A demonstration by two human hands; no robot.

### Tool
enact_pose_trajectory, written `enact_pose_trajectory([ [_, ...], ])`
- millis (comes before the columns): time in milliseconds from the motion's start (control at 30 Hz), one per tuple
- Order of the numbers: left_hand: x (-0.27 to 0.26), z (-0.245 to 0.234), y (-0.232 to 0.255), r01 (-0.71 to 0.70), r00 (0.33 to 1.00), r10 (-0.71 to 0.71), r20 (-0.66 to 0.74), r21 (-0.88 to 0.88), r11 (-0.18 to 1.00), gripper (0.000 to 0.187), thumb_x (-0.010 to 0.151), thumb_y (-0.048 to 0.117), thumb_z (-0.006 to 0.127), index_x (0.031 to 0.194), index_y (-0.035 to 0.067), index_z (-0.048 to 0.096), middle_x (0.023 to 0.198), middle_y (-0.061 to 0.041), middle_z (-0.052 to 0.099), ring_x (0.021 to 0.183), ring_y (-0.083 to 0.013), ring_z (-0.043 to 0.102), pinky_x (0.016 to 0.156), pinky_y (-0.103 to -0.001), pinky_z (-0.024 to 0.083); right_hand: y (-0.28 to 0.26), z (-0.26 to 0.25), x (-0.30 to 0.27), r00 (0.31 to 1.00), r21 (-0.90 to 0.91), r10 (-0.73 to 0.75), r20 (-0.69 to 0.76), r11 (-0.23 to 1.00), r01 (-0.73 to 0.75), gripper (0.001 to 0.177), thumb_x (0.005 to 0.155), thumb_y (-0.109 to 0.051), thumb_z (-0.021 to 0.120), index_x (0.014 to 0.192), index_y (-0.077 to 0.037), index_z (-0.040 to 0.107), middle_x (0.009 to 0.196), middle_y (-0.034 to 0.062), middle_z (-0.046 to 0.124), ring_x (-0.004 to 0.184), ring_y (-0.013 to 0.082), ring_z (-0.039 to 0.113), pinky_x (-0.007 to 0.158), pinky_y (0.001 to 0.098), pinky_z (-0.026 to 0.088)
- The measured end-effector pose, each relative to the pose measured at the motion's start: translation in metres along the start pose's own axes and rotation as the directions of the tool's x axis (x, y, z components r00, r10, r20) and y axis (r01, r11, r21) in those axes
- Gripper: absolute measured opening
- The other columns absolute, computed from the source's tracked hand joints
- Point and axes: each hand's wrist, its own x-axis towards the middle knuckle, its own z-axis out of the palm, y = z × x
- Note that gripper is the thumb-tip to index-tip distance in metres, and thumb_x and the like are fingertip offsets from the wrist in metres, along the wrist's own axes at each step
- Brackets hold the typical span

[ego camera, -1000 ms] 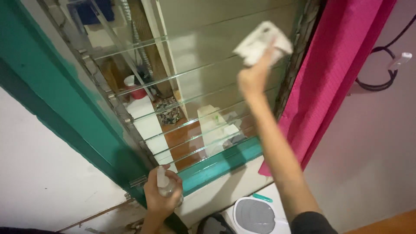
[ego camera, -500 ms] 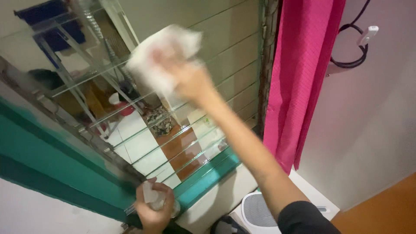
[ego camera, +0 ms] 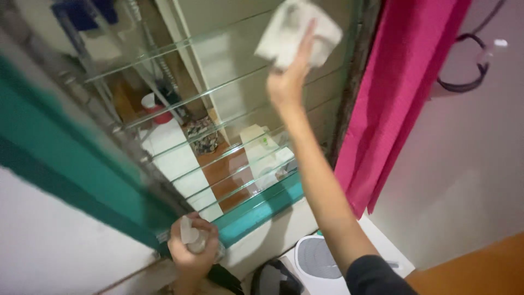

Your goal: Cleaning a window with a spray bottle and a cloth.

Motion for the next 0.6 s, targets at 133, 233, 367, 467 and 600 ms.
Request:
enact_pose_trajectory([
  [133, -0.006, -0.010, 0.010, -0.124, 0.989, 0.132, -0.066, 0.110, 0.986, 0.049, 0.076, 0.002, 0.081, 0.119, -0.003, 0.056, 0.083, -0.006, 0.071, 0.073, -0.0125, 0.068, 0.072, -0.029, 0.057, -0.116, 0.048, -0.044, 0.891, -0.062, -0.243, 0.383, 0.956, 0.288, 0.074, 0.103, -0.024, 0.054, 0.170, -0.020, 0.022, 0.172, -0.0020, 0.017, 0.162, 0.0378, 0.003, 0.138, 0.0446, 0.011],
  [233, -0.005, -0.011, 0.014, -0.086, 0.996, 0.086, 0.011, 0.034, 0.996, 0.052, 0.077, -0.001, 0.079, 0.123, -0.003, 0.055, 0.087, -0.008, 0.072, 0.077, -0.0146, 0.068, 0.074, -0.030, 0.057, -0.168, 0.083, -0.079, 0.642, 0.076, -0.481, 0.597, 0.830, 0.552, 0.066, 0.102, -0.013, 0.054, 0.164, -0.021, 0.031, 0.173, 0.0000, 0.023, 0.164, 0.0313, 0.014, 0.133, 0.0506, 0.025],
  [367, -0.006, -0.016, 0.011, -0.090, 0.996, 0.090, -0.006, 0.049, 0.995, 0.057, 0.076, 0.001, 0.079, 0.126, -0.002, 0.051, 0.084, -0.006, 0.073, 0.073, -0.0123, 0.069, 0.070, -0.028, 0.057, -0.160, 0.060, -0.062, 0.524, 0.133, -0.481, 0.703, 0.813, 0.567, 0.071, 0.098, 0.003, 0.051, 0.162, -0.024, 0.037, 0.171, -0.0068, 0.028, 0.163, 0.0232, 0.025, 0.108, 0.0377, 0.049],
  [467, -0.006, -0.020, 0.015, -0.085, 0.996, 0.084, 0.020, 0.095, 0.992, 0.054, 0.077, 0.000, 0.077, 0.125, -0.001, 0.052, 0.082, -0.006, 0.072, 0.071, -0.0120, 0.068, 0.071, -0.029, 0.057, -0.105, 0.030, -0.058, 0.552, 0.020, -0.481, 0.681, 0.765, 0.643, 0.082, 0.094, 0.015, 0.055, 0.158, -0.034, 0.047, 0.167, -0.0099, 0.037, 0.159, 0.0250, 0.036, 0.080, 0.0211, 0.061],
  [600, -0.008, -0.022, 0.018, 0.022, 0.999, -0.024, 0.022, 0.084, 0.996, 0.052, 0.077, 0.002, 0.077, 0.123, -0.001, 0.053, 0.081, -0.006, 0.072, 0.071, -0.0126, 0.069, 0.069, -0.029, 0.057, -0.018, -0.047, -0.022, 0.800, -0.195, -0.270, 0.535, 0.883, 0.428, 0.076, 0.089, -0.015, 0.071, 0.159, -0.029, 0.047, 0.153, 0.0008, 0.057, 0.151, 0.0242, 0.047, 0.117, 0.0388, 0.048],
])
